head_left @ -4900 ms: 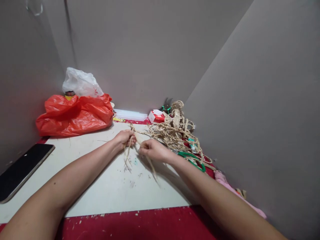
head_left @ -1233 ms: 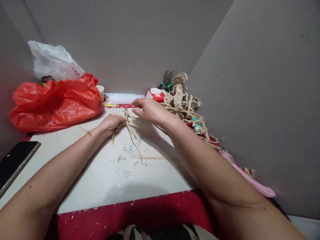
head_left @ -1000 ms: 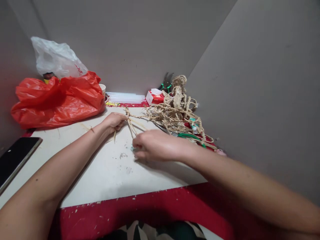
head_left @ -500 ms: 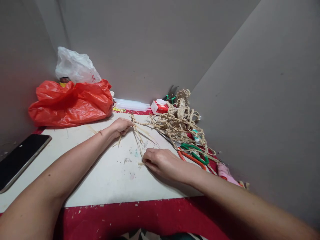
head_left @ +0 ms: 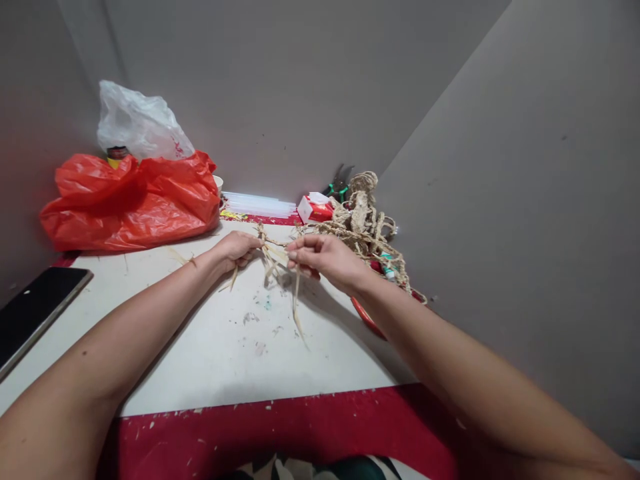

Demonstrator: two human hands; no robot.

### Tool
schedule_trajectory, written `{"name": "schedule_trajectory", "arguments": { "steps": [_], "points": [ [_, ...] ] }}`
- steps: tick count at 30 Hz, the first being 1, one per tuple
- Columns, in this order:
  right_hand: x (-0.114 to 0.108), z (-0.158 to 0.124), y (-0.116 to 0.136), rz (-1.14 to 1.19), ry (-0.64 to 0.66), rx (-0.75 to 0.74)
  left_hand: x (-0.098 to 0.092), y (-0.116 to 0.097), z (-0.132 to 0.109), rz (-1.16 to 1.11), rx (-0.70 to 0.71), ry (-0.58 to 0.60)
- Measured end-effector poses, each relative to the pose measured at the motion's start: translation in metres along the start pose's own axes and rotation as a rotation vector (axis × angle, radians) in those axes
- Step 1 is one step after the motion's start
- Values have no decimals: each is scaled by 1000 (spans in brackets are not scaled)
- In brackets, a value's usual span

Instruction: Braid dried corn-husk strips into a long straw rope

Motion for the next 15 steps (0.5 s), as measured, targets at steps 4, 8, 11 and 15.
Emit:
{"name": "schedule_trajectory", "arguments": {
  "steps": [4,8,11,15],
  "points": [
    [-32,31,2,-116,-257,-55,0,0,0,-21,-12,-2],
    [-38,45,3,-98,-294,-53,1,-1,0,-29,-7,3],
    [-29,49,2,66,-172,12,1,-1,1,-20,-1,-5],
    [-58,51,27,256,-252,-56,-1,0,3,5,9,-17]
  ]
}}
Point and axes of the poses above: each hand's wrist, its own z-axis towards the middle knuckle, its own x-axis out of the palm, y = z × x, the point moved 7 cm from there along z, towards the middle knuckle, and after that the axes turned 6 degrees about -x, right-handed, at the moved point
